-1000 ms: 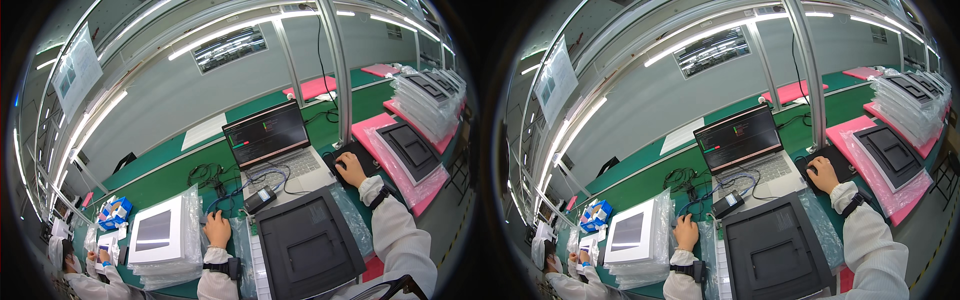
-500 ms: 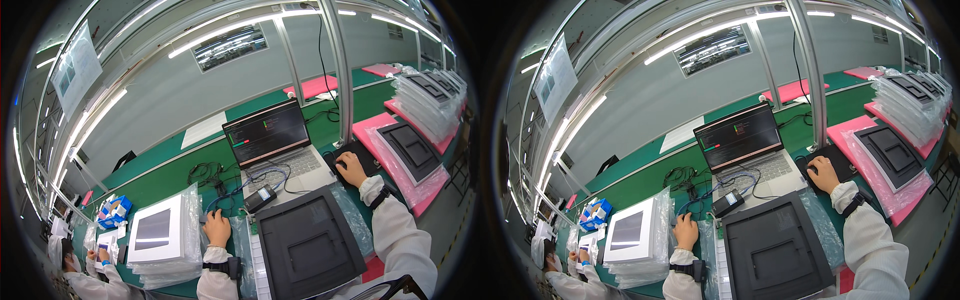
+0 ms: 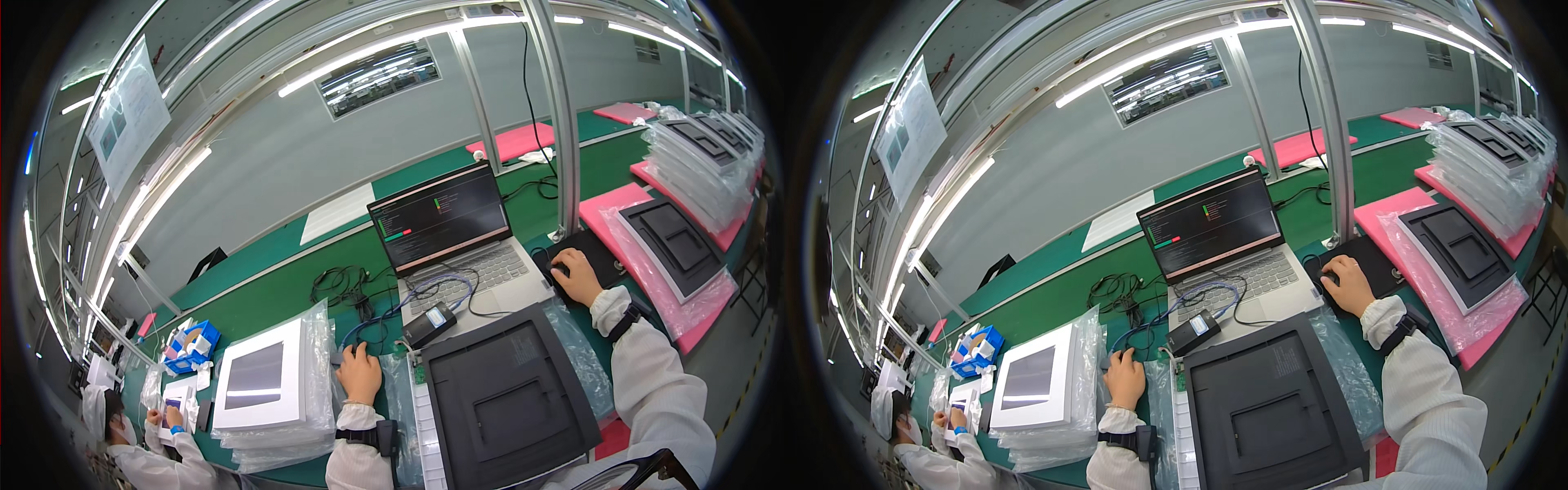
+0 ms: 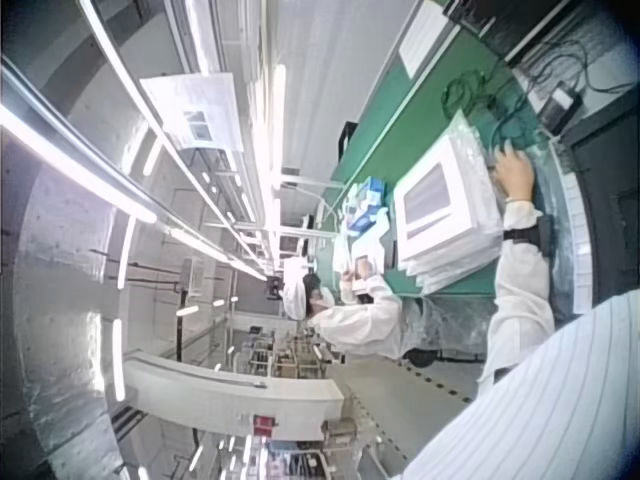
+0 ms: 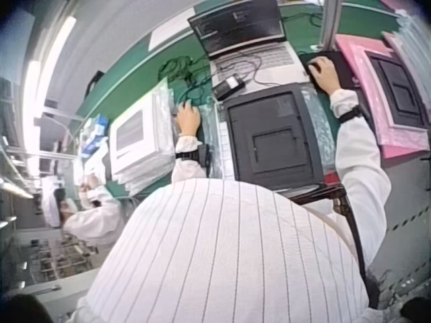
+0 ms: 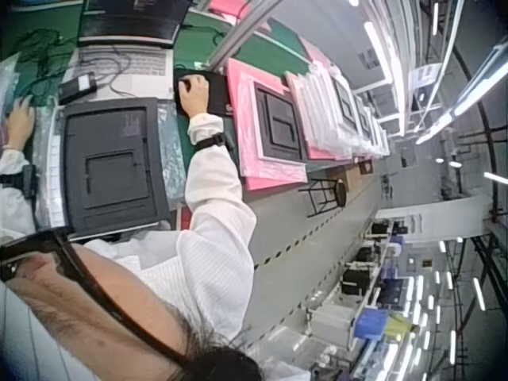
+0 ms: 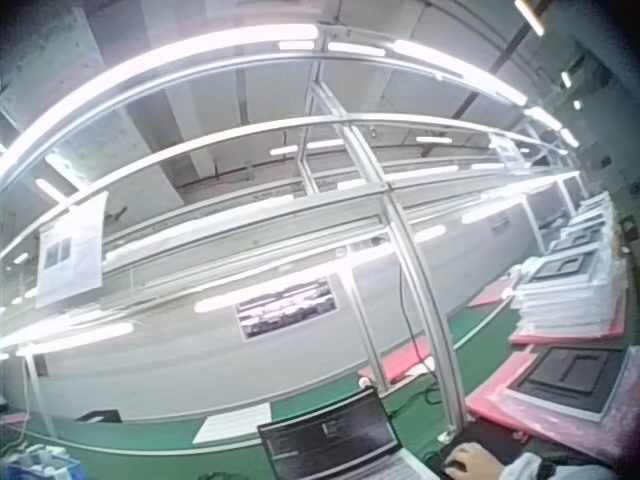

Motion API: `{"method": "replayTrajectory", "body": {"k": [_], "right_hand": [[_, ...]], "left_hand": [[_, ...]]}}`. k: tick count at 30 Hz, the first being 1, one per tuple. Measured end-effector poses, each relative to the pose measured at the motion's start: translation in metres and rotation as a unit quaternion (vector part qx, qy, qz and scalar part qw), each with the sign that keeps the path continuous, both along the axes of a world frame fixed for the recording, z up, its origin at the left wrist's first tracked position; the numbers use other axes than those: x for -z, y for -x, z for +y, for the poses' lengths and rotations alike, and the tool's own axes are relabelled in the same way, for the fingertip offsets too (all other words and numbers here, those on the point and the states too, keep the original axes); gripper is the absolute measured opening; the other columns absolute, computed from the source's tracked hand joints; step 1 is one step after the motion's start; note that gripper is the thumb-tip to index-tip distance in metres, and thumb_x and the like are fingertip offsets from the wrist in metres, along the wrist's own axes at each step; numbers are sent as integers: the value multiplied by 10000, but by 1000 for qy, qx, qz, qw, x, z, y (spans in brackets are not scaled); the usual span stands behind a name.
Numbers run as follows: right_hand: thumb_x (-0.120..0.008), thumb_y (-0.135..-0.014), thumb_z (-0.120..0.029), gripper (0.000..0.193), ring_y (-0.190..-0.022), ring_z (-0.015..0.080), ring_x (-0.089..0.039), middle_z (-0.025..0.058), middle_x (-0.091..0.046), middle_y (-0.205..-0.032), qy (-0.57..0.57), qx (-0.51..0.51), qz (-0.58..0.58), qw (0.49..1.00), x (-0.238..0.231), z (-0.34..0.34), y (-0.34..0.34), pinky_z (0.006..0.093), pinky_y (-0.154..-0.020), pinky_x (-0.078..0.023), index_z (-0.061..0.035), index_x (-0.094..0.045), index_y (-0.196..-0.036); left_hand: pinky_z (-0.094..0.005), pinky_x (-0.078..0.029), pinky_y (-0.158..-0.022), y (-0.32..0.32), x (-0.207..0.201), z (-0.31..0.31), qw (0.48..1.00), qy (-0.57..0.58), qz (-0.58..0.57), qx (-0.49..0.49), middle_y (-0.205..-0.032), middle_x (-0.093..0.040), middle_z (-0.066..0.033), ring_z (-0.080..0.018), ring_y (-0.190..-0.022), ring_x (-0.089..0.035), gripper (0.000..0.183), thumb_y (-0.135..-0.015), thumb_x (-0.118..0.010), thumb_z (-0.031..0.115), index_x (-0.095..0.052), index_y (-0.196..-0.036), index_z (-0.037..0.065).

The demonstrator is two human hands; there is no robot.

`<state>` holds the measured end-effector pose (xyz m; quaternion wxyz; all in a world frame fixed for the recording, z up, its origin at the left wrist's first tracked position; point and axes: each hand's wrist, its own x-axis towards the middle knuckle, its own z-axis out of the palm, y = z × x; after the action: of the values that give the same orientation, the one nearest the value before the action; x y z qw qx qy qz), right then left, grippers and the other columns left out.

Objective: The recorder is inspecting and packaging electronic display components at a manufacturing workbench, using a laptop for data entry or verification.

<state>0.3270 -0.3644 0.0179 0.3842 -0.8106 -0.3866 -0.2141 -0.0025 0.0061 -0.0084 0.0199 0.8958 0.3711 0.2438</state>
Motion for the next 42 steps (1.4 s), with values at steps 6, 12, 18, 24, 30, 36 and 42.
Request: {"method": "replayTrajectory", "body": {"k": [6,12,18,24,30,36,42], "right_hand": [[-649,-796,-157,206,-1007,314,-542,120,-562,-1018,-25,-13,30,999,-1,3,0,383,-898,-431,-8,-605,-932],[-659,-777,-151,184,-982,312,-540,124,-564,-986,-37,7,5,999,2,2,-2,385,-884,-429,-7,-613,-883],[-663,-759,-140,157,-928,303,-532,111,-567,-946,-26,21,-5,999,2,2,-2,383,-862,-426,-15,-619,-841],[-672,-745,-149,183,-946,303,-530,106,-568,-952,-24,28,-1,999,-1,1,1,387,-867,-429,-19,-624,-866],[-670,-701,-144,255,-987,311,-524,112,-558,-999,-19,35,4,999,-1,3,2,386,-893,-433,-23,-625,-920],[-654,-683,-128,287,-1019,324,-508,133,-534,-1061,-19,32,9,999,1,3,0,387,-924,-419,-22,-619,-948],[-678,-725,-143,279,-1052,327,-498,140,-522,-1079,-32,25,16,999,10,1,-7,394,-940,-405,-22,-610,-967]], "left_hand": [[-515,-392,-876,-1,2,2,1000,-20,-11,7,-1287,-498,-165,-373,-956,-588,384,-829,-506,239,-608,-1184,135],[-515,-394,-870,0,-1,1,1000,-13,-10,4,-1278,-506,-170,-368,-949,-592,379,-828,-505,238,-615,-1176,134],[-519,-409,-877,1,-2,-2,1000,-3,13,-10,-1287,-501,-153,-352,-1019,-580,380,-836,-490,228,-602,-1186,133],[-515,-386,-881,0,1,1,1000,-9,-5,2,-1286,-499,-174,-381,-957,-589,388,-831,-502,246,-609,-1186,131],[-514,-386,-881,-1,-2,0,1000,-2,-2,-1,-1283,-502,-164,-377,-962,-586,378,-834,-504,238,-610,-1183,139],[-516,-404,-887,0,-4,0,1000,-2,10,-8,-1293,-498,-152,-357,-1020,-579,376,-839,-495,232,-601,-1187,133],[-516,-386,-882,-1,0,0,1000,-4,-7,3,-1278,-506,-169,-373,-981,-583,378,-833,-506,238,-614,-1180,131]]}}
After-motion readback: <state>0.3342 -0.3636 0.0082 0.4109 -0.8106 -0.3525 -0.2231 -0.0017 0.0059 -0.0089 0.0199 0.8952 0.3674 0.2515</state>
